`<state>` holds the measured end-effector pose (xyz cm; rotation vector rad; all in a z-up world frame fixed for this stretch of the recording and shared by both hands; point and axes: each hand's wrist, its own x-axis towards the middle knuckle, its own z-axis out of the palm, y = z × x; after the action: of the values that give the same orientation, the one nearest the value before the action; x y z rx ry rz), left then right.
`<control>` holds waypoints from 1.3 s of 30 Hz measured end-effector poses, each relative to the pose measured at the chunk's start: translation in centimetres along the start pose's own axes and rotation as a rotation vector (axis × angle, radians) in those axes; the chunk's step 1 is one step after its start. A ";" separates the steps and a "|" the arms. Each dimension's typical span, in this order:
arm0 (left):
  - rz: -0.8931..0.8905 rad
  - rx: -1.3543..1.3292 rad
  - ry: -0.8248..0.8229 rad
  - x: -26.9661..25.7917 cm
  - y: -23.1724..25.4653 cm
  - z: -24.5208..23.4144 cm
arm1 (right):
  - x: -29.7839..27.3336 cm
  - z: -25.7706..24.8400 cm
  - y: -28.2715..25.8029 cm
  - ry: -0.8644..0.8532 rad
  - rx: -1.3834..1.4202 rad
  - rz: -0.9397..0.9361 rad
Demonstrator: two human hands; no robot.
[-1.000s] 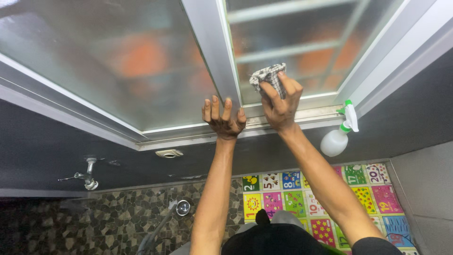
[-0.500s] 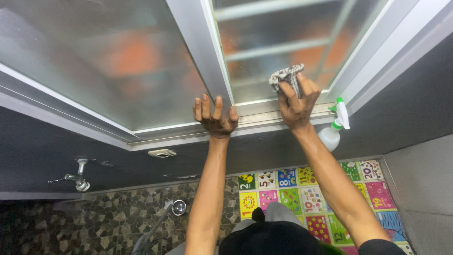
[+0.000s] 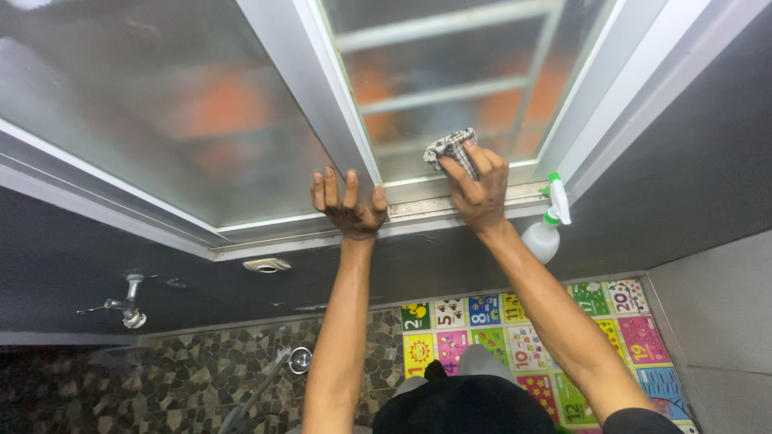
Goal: The person cleans a frosted glass window pane using a spray bottle and a cloth. They repeatedly spray the glass with a cleaning solution and wipe the surface with a patterned cloth, focusing on the lower section of the window frame.
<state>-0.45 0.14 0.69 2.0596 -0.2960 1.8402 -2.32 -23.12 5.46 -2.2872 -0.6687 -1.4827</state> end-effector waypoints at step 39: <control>-0.083 -0.013 -0.301 -1.2 7.7 5.5 | 2.2 -1.4 1.7 0.029 0.098 0.053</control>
<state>1.45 -9.20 0.02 2.3022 -0.2931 1.4745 -1.71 -24.82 7.97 -2.1894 -0.6522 -1.4239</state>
